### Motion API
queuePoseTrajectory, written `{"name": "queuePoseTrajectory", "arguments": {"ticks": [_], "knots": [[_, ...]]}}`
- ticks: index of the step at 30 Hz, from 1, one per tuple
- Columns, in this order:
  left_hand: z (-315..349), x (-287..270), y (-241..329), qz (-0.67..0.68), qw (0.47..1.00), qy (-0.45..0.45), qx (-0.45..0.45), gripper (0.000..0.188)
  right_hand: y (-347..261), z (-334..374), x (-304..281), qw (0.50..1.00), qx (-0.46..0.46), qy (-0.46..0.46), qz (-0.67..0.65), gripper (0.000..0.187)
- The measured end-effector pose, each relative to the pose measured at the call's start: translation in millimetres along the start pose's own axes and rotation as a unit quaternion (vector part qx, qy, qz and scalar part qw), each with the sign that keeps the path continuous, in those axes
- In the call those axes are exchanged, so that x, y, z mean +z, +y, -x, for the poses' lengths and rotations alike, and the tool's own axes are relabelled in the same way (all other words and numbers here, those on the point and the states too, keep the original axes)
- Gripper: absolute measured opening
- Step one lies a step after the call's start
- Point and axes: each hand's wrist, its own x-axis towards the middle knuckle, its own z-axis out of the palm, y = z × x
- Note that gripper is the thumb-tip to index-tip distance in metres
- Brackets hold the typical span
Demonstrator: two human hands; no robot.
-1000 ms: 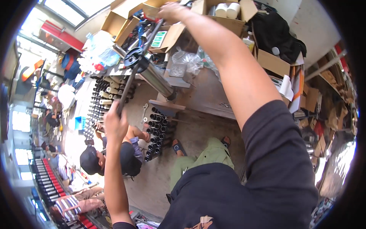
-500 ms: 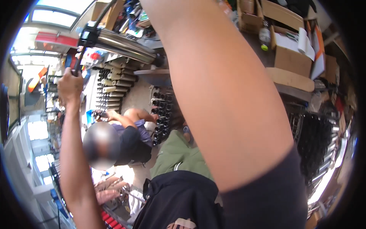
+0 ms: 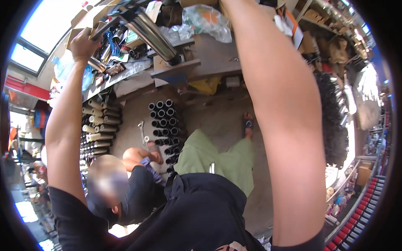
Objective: The person assembles industrial cylinders by inserting a long metal rod through the top of each cylinder, rotating a handle to secure it, and then placing the finished assembly onto a cart with others.
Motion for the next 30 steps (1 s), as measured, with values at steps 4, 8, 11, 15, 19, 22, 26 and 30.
{"name": "queuePoseTrajectory", "arguments": {"ticks": [4, 8, 11, 15, 19, 22, 26, 30], "knots": [[-13.7, 30.4, -5.4, 0.042, 0.998, 0.042, 0.017, 0.030, 4.0, 8.0, -2.9, 0.991, 0.029, 0.034, 0.127, 0.028], [-6.6, 3.4, 7.4, 0.116, 0.992, -0.038, -0.030, 0.046, -1.5, 7.0, 2.6, 0.983, 0.040, 0.000, 0.180, 0.044], [-10.4, -13.0, 7.7, 0.152, 0.986, -0.053, -0.039, 0.039, 10.5, -5.0, 2.1, 0.989, 0.036, -0.049, 0.138, 0.038], [-8.5, 6.2, -7.4, 0.131, 0.991, 0.012, 0.017, 0.019, -2.7, 5.7, 4.8, 0.987, 0.028, 0.004, 0.157, 0.044], [-4.0, 44.3, -31.2, 0.075, 0.993, 0.028, 0.087, 0.037, -39.0, 19.7, 2.9, 0.989, 0.093, 0.012, 0.111, 0.040], [-21.3, 59.9, -32.5, 0.146, 0.981, 0.088, 0.092, 0.041, -48.1, 40.2, -21.6, 0.985, 0.148, -0.021, 0.082, 0.045], [-41.8, 78.6, -17.3, 0.162, 0.973, 0.114, 0.122, 0.039, -51.3, 75.8, -33.9, 0.983, 0.152, 0.003, 0.103, 0.044], [-40.7, 93.5, -24.5, 0.154, 0.979, 0.071, 0.113, 0.040, -49.1, 87.9, -29.2, 0.985, 0.139, 0.019, 0.102, 0.042]]}}
